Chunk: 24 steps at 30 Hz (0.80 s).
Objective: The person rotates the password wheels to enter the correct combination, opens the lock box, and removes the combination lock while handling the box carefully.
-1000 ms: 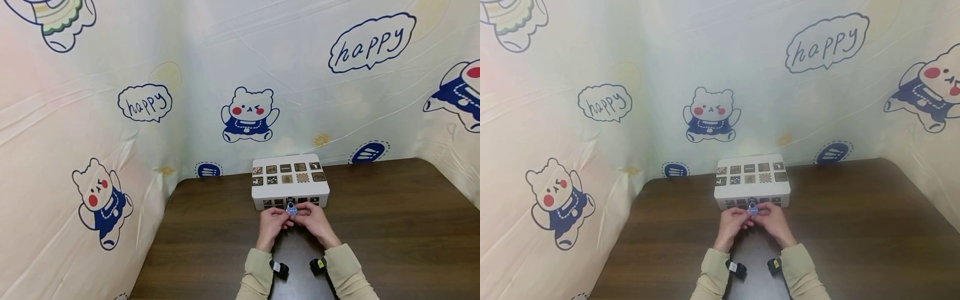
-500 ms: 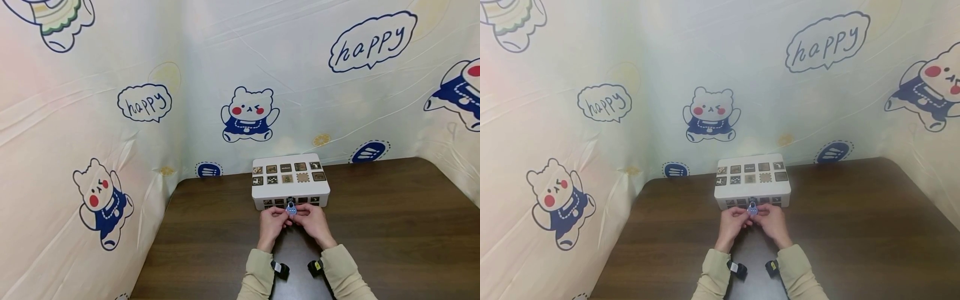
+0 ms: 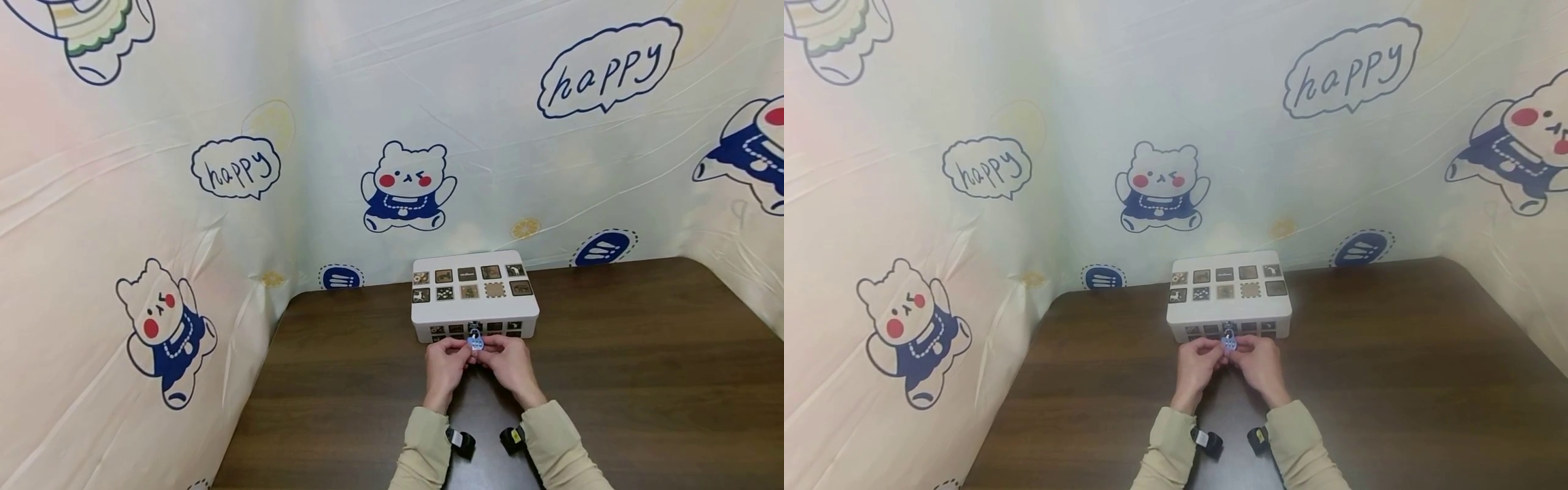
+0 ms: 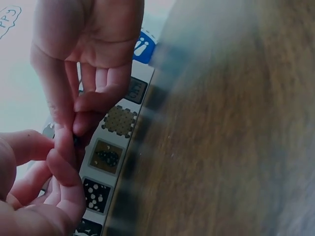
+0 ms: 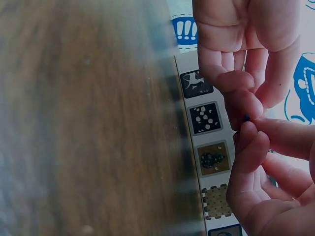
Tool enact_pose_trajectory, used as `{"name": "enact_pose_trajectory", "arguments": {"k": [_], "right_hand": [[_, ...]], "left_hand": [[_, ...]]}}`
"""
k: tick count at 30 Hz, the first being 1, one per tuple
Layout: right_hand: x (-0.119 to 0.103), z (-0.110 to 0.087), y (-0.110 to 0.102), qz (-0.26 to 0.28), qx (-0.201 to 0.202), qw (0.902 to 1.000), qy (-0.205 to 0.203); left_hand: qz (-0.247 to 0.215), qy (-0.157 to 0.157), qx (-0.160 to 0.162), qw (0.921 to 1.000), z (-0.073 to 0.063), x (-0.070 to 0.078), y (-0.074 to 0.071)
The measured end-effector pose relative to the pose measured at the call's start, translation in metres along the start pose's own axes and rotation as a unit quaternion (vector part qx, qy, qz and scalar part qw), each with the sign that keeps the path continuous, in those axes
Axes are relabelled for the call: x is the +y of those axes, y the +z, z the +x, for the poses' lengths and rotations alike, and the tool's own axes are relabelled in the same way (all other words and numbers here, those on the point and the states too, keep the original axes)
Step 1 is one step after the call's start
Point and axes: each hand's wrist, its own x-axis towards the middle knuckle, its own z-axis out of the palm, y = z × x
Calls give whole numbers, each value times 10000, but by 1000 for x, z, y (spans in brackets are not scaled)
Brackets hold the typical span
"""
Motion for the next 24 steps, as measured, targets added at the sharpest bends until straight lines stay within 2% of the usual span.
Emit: {"name": "enact_pose_trajectory", "arguments": {"k": [12,16,24], "right_hand": [[-3,-2,0,376,-374,9986,73],[-3,-2,0,497,-370,9980,109],[1,-1,7,629,-68,9978,184]], "left_hand": [[390,356,508,9973,1,1,2],[557,446,530,9960,0,3,2],[776,570,617,9934,0,3,2]]}}
